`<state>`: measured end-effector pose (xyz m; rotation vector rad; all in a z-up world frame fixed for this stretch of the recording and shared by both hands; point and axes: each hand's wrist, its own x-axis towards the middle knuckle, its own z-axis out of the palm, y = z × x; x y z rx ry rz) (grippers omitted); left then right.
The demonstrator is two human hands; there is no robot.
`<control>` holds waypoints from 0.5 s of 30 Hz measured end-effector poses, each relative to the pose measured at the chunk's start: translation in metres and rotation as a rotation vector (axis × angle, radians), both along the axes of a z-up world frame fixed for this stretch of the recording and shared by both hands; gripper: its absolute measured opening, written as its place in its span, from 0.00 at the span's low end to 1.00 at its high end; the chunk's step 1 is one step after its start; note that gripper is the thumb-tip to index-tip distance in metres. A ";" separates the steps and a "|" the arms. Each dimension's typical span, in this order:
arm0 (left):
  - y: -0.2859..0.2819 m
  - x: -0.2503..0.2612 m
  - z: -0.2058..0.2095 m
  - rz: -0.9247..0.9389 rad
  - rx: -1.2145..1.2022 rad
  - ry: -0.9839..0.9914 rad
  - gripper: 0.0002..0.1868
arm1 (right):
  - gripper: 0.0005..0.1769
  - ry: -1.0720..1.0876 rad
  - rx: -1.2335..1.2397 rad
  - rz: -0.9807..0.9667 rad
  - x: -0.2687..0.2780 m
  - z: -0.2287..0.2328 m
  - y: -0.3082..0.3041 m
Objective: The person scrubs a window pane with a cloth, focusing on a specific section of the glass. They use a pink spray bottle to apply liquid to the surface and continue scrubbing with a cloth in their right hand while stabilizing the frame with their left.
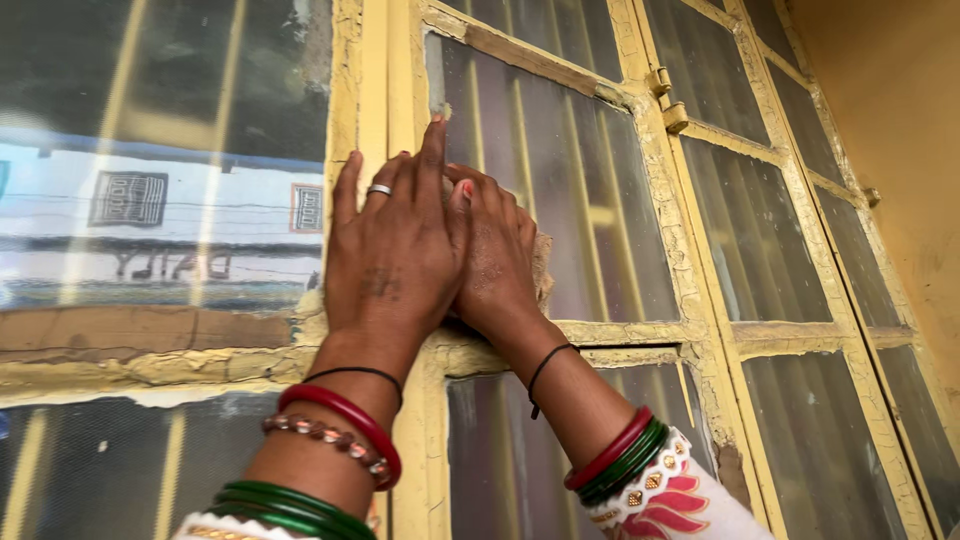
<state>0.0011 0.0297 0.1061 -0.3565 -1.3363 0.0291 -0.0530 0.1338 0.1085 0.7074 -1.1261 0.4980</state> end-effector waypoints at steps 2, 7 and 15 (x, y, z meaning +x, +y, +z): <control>0.000 -0.003 -0.001 0.007 -0.032 0.098 0.31 | 0.23 -0.034 0.042 -0.009 0.004 -0.006 0.009; -0.001 -0.008 -0.005 0.132 -0.050 0.153 0.31 | 0.28 -0.038 -0.015 -0.109 -0.006 -0.004 0.031; -0.001 -0.011 -0.008 0.211 -0.087 0.194 0.27 | 0.33 -0.177 -0.269 -0.190 -0.080 0.006 0.144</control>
